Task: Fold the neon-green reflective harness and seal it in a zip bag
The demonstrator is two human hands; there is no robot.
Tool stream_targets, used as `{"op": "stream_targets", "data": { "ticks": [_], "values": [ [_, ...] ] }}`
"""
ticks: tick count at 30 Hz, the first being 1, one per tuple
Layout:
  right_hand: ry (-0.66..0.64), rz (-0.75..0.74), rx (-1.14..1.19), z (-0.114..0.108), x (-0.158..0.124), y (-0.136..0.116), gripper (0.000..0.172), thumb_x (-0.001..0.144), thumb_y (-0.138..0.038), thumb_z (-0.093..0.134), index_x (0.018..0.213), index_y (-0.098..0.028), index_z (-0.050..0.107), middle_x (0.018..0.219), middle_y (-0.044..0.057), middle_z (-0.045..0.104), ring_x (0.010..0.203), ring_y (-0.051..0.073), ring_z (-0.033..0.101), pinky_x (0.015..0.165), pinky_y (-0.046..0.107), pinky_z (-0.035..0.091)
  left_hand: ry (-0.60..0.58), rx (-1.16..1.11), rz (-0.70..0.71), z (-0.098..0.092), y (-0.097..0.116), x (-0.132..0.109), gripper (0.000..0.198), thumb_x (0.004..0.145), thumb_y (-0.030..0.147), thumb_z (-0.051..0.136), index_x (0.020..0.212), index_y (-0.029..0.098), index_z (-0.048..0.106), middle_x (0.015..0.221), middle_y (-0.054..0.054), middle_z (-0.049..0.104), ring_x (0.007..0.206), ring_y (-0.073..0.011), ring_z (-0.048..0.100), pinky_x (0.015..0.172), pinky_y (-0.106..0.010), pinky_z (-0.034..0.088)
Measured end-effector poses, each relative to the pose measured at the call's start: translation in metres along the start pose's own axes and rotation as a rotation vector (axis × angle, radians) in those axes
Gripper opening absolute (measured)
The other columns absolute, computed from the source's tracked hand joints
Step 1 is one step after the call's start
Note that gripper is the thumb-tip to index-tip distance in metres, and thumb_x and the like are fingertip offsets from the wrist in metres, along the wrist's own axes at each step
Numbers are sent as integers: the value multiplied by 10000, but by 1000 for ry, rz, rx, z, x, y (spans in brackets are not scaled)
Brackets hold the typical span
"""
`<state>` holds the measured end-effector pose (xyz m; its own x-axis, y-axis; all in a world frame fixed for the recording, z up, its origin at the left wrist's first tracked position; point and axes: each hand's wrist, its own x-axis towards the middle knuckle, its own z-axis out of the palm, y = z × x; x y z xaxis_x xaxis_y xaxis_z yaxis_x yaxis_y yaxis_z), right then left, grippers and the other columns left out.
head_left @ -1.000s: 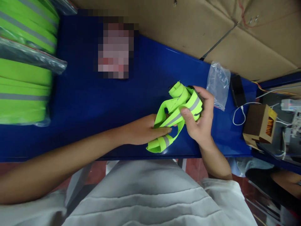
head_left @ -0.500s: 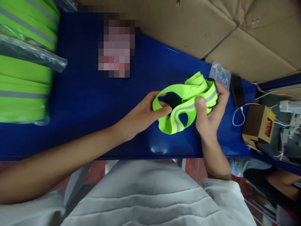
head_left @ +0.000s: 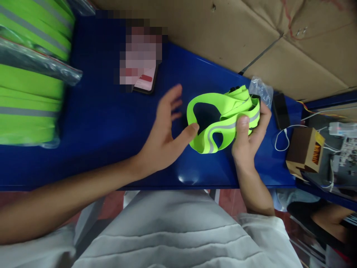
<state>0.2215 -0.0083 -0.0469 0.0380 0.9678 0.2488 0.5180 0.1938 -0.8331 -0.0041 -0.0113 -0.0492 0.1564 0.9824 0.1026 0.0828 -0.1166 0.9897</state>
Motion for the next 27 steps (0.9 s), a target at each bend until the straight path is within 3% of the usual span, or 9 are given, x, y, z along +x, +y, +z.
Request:
{"op": "stream_targets", "data": {
  "ticks": [2, 4, 8, 11, 17, 20, 22, 24, 27],
  "values": [
    [147, -100, -66, 6, -4, -6, 493, 988, -510, 595, 1428, -324, 475, 1433, 91, 525, 1429, 337, 483, 1185, 562, 421, 87, 262, 252, -5, 3, -5, 938, 835, 502, 765, 1591, 341, 234, 1708, -77, 200, 1558, -338, 268, 1227, -505, 373],
    [163, -147, -95, 12, -9, -13, 486, 969, -485, 635, 1407, -317, 506, 1382, 86, 562, 1379, 330, 531, 1172, 555, 433, 0, 405, 331, -4, 4, -14, 1002, 815, 552, 785, 1603, 410, 183, 1717, -20, 200, 1591, -354, 181, 1270, -532, 301],
    [136, -130, -96, 21, -14, -23, 474, 970, -450, 640, 1407, -331, 501, 1382, 73, 565, 1321, 291, 569, 1152, 501, 459, -578, 339, 488, 11, 1, -36, 376, 1034, 331, 543, 1387, 463, 546, 1471, 68, 603, 1381, -236, 559, 1240, -453, 382],
    [136, -55, -74, 23, -14, -27, 409, 986, -455, 616, 1366, -341, 516, 1364, 51, 573, 1305, 269, 574, 1158, 492, 460, -813, 347, 516, 17, 2, -39, 305, 1062, 231, 444, 1228, 318, 685, 1340, -18, 705, 1234, -201, 654, 1144, -354, 477],
    [67, 68, 54, 30, -18, -29, 411, 986, -503, 604, 1345, -329, 509, 1331, 60, 579, 1286, 268, 578, 1131, 493, 484, -423, 578, 247, 7, 5, -23, 311, 1030, 176, 456, 1179, 309, 693, 1306, -66, 695, 1275, -289, 612, 1177, -582, 377],
    [27, 64, 69, 35, -24, -32, 413, 980, -482, 621, 1344, -321, 511, 1308, 60, 598, 1194, 254, 622, 1046, 455, 548, -220, 633, 262, 2, 2, -16, 278, 993, 203, 551, 1196, 358, 659, 1350, -44, 647, 1309, -315, 582, 1187, -634, 332],
    [11, 36, 66, 37, -28, -33, 430, 985, -479, 609, 1369, -321, 496, 1312, 66, 596, 1186, 258, 627, 1028, 452, 557, -75, 621, 329, 0, -3, -12, 396, 949, 248, 655, 1317, 363, 564, 1512, -66, 509, 1460, -342, 437, 1233, -614, 292],
    [15, 0, 39, 36, -31, -33, 447, 999, -492, 572, 1403, -331, 472, 1337, 74, 580, 1221, 274, 614, 1040, 471, 548, -40, 506, 339, 1, -7, -7, 679, 891, 326, 754, 1463, 345, 388, 1621, -108, 349, 1547, -340, 299, 1249, -549, 318],
    [21, -53, 3, 33, -32, -32, 482, 995, -526, 555, 1429, -338, 456, 1355, 82, 567, 1257, 298, 598, 1055, 505, 537, -195, 264, 179, 2, -11, 1, 1002, 800, 477, 835, 1548, 308, 190, 1577, -138, 411, 1427, -324, 477, 1181, -500, 419]
  ]
}}
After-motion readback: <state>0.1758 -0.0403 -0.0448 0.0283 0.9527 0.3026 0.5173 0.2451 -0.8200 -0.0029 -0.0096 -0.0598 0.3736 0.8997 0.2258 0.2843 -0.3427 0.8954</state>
